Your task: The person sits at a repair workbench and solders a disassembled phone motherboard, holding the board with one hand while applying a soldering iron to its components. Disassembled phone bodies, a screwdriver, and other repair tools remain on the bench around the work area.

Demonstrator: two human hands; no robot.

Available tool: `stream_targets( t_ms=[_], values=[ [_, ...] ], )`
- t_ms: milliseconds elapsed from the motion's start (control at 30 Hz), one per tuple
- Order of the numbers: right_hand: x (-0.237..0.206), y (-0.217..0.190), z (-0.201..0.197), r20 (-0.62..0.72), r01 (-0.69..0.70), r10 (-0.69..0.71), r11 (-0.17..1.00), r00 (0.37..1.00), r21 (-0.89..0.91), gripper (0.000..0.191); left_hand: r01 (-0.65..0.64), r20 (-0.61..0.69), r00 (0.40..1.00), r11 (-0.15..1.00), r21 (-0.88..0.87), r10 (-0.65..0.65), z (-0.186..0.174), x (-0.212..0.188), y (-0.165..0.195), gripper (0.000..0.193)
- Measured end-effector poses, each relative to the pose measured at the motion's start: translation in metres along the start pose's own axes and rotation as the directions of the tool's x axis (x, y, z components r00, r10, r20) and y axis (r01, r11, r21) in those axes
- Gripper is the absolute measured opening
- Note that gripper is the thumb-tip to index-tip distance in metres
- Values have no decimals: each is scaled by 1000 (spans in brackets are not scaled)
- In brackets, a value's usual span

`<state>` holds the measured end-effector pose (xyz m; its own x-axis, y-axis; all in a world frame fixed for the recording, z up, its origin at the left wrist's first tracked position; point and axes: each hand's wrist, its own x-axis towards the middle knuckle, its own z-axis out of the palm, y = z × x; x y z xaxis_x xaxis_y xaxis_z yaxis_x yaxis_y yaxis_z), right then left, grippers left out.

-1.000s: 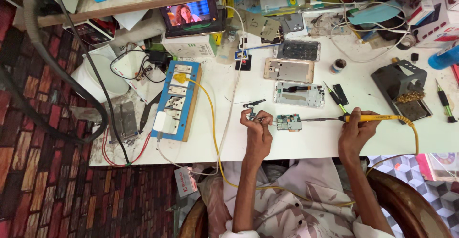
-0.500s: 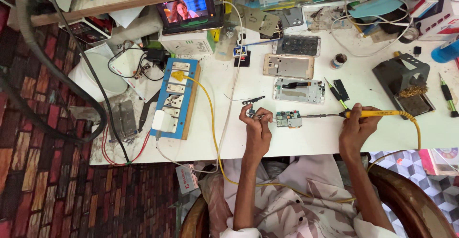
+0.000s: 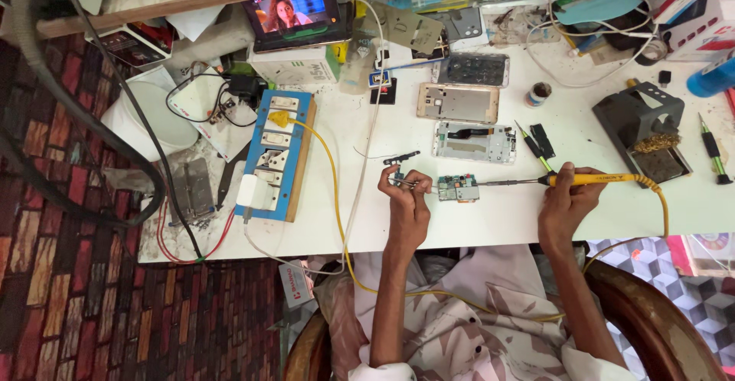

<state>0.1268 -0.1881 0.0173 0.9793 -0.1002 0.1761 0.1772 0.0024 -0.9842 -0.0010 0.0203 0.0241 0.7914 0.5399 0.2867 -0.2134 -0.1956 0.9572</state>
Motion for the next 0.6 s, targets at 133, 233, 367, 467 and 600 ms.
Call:
stream_targets(
  t_ms=[133,233,367,467,600],
  values=[
    [0,0,-1,16,39,-39,999,999,0,21,-8,1,1000,1000,14,8,0,1,0,37],
    [-1,0,0,-7,-13,13,999,1000,32,22,15,1,1000,1000,20,-15,0,1,0,35],
    [0,1,0,-8,21,-21,1000,1000,12,21,12,-5,1000,1000,20,-12,0,1,2,33],
    [1,1,0,-17,16,-16,1000,1000,3,21,-3,-9,1000,1000,14,3,0,1,2,33],
    [2,1,0,-19,0,0,1000,1000,-10,22,-22,3,1000,1000,9,22,1,0,0,32]
  ],
)
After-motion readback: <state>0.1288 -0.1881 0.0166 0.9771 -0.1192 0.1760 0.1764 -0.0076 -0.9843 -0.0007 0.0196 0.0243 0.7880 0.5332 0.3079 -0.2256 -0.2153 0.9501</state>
